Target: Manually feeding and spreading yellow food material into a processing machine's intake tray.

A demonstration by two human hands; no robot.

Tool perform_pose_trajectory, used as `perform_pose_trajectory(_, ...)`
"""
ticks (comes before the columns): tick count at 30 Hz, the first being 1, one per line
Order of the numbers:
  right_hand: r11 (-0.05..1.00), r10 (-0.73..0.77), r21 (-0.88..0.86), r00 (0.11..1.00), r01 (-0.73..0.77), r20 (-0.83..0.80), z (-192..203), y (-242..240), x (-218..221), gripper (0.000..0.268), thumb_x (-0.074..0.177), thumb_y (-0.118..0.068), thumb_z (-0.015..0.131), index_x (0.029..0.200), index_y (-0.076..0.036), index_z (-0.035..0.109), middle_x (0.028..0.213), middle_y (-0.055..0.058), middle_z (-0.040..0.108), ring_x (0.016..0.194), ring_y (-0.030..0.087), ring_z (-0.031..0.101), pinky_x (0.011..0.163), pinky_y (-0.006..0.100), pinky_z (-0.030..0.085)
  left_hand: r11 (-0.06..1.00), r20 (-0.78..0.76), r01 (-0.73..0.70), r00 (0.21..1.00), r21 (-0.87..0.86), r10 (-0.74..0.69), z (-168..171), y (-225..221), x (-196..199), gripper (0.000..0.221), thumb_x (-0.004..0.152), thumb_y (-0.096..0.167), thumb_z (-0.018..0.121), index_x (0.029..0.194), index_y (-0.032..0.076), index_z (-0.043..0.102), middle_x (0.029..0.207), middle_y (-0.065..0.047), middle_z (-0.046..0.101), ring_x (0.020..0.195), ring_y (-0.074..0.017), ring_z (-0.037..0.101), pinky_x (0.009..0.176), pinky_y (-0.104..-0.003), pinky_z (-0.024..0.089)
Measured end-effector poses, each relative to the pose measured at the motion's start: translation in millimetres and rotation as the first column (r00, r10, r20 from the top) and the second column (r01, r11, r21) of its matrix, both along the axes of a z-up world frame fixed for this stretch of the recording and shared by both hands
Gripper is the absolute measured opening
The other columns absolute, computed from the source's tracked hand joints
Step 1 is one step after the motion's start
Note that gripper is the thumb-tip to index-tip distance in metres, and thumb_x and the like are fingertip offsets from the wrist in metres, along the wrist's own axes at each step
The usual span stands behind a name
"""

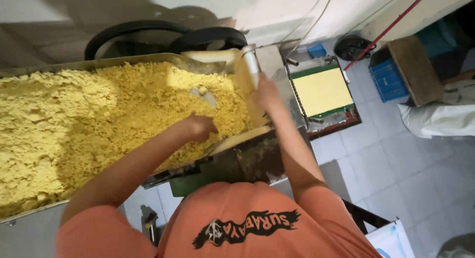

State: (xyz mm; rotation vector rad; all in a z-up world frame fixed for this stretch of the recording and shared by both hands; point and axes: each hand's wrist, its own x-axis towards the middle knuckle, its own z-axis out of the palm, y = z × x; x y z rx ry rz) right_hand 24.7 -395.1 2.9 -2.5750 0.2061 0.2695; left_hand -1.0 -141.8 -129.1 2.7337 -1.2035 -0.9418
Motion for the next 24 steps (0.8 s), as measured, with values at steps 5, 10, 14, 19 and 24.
perform_pose_trajectory(5, 1.000, -0.007, 0.009, 0.997, 0.008, -0.076, 2, 54, -14, 0.056, 0.090, -0.005, 0.063, 0.140, 0.015, 0.047, 0.118, 0.039, 0.065, 0.115, 0.052, 0.065, 0.096, 0.061, 0.054, 0.957, -0.060, -0.279, 0.957, 0.082, 0.284, 162, 69, -19, 0.051, 0.099, 0.035, 0.064, 0.149, 0.035, 0.056, 0.162, -0.018, 0.042, 0.145, -0.0397, 0.049, 0.118, -0.068, 0.034)
perform_pose_trajectory(10, 0.953, 0.079, -0.281, 0.987, -0.116, -0.139, -49, 77, -14, 0.065, 0.093, -0.008, 0.056, 0.148, 0.010, 0.028, 0.119, 0.027, 0.069, 0.109, 0.042, 0.071, 0.090, 0.055, 0.059, 0.748, 0.327, -0.610, 0.785, 0.261, 0.526, 115, 187, -3, 0.049, 0.094, 0.049, 0.065, 0.131, 0.020, 0.076, 0.128, -0.013, 0.075, 0.123, -0.0363, 0.070, 0.101, -0.061, 0.050)
perform_pose_trajectory(14, 0.965, 0.012, -0.256, 0.983, -0.061, -0.186, -70, 58, 5, 0.058, 0.096, -0.002, 0.047, 0.151, -0.002, 0.031, 0.110, 0.016, 0.071, 0.097, 0.038, 0.071, 0.075, 0.051, 0.059, 0.587, 0.435, -0.718, 0.695, 0.373, 0.573, 229, 217, -22, 0.064, 0.103, 0.061, 0.048, 0.136, 0.011, 0.072, 0.131, -0.017, 0.076, 0.117, -0.0386, 0.074, 0.100, -0.052, 0.053)
perform_pose_trajectory(19, 0.993, 0.019, -0.114, 0.980, -0.042, -0.196, -90, -8, 48, 0.063, 0.093, -0.014, 0.066, 0.148, -0.006, 0.036, 0.125, 0.019, 0.063, 0.111, 0.039, 0.064, 0.084, 0.050, 0.054, 0.448, 0.492, -0.850, 0.525, 0.275, 0.694, 207, 276, -20, 0.113, 0.067, 0.088, 0.068, 0.154, 0.018, 0.051, 0.154, -0.029, 0.055, 0.144, -0.0510, 0.043, 0.108, -0.066, 0.042)
perform_pose_trajectory(24, 0.996, -0.077, -0.065, 0.958, 0.061, -0.275, 18, 20, 14, 0.068, 0.096, -0.002, 0.052, 0.157, -0.003, 0.023, 0.123, 0.021, 0.061, 0.098, 0.036, 0.066, 0.065, 0.044, 0.054, 0.426, 0.502, -0.806, 0.590, 0.411, 0.632, 192, 280, 11, 0.113, 0.063, 0.101, 0.060, 0.136, 0.016, 0.069, 0.123, -0.015, 0.081, 0.111, -0.0386, 0.076, 0.083, -0.049, 0.061)
